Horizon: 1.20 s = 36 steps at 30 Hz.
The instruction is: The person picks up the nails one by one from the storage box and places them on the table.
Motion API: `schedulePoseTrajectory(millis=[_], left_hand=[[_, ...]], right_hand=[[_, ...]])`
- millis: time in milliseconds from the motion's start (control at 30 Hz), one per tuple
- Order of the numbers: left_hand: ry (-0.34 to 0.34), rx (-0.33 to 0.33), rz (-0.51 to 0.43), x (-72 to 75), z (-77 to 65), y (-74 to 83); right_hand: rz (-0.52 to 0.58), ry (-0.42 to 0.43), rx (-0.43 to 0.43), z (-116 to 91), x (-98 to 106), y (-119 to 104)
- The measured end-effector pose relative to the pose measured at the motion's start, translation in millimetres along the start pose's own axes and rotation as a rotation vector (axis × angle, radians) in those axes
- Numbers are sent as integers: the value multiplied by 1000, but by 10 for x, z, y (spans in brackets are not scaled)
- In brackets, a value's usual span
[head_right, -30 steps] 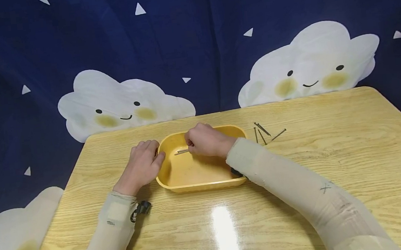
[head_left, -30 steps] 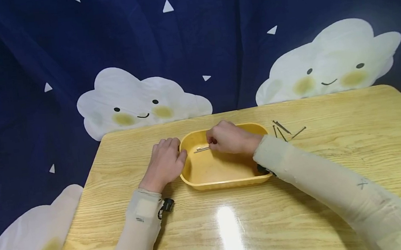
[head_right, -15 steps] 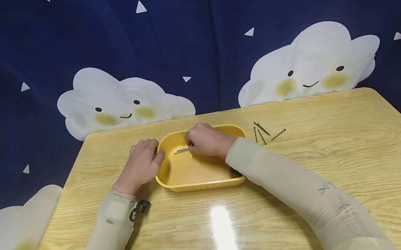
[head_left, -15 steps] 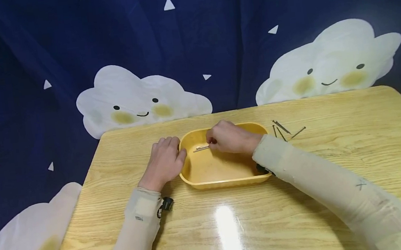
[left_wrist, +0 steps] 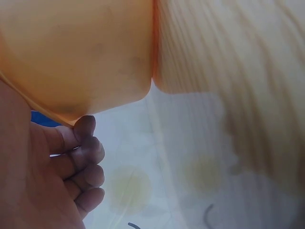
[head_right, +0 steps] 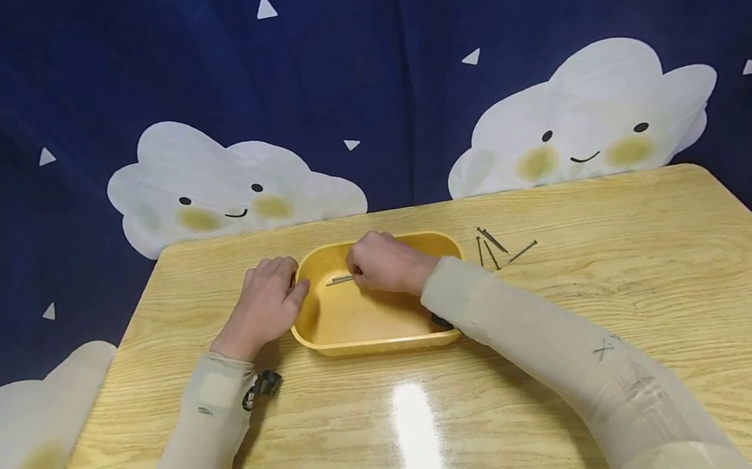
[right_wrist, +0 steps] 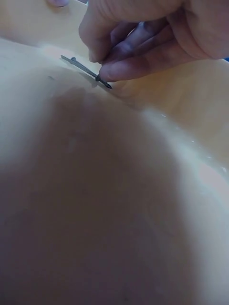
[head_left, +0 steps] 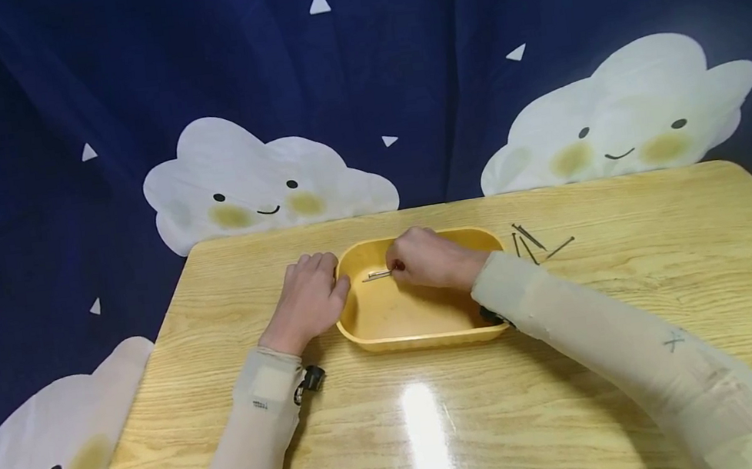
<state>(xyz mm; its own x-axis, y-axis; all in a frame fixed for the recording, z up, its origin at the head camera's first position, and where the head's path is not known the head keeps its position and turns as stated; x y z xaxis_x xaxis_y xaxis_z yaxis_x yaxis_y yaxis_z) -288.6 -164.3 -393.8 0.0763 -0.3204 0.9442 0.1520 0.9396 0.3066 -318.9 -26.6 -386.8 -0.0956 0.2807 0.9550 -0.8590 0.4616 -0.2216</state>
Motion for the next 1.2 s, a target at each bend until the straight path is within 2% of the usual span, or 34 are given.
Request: schedulePoseTrajectory(millis=[167,467,733,1200], left_hand=[[-1,5,-5,7,1,-11],[4,4,-17,3,16,-7],[5,2,-11,-6,21,-4],[1,5,0,-11,9,-4]], right_hand=[[-20,1,22,28,-28,-2],[-56,-35,13,71,-66,-25],[-46,-23,-15,76,-69,-10],[-17,-76,-60,47,-95,-14]])
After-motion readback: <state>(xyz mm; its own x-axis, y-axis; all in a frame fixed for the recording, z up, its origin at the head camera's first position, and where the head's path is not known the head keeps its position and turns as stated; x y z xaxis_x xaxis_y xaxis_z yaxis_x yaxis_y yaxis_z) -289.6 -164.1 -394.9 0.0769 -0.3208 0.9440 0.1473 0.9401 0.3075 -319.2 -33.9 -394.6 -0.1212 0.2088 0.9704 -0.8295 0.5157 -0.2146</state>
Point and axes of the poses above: each hand's wrist, its own z-axis towards the middle knuckle, its own x-axis out of the back of the hand, y = z × x, the point moved 9 cm from there along z, towards the middle knuckle, and after that the axes turned 11 degrees about x, right-handed, at the moved point
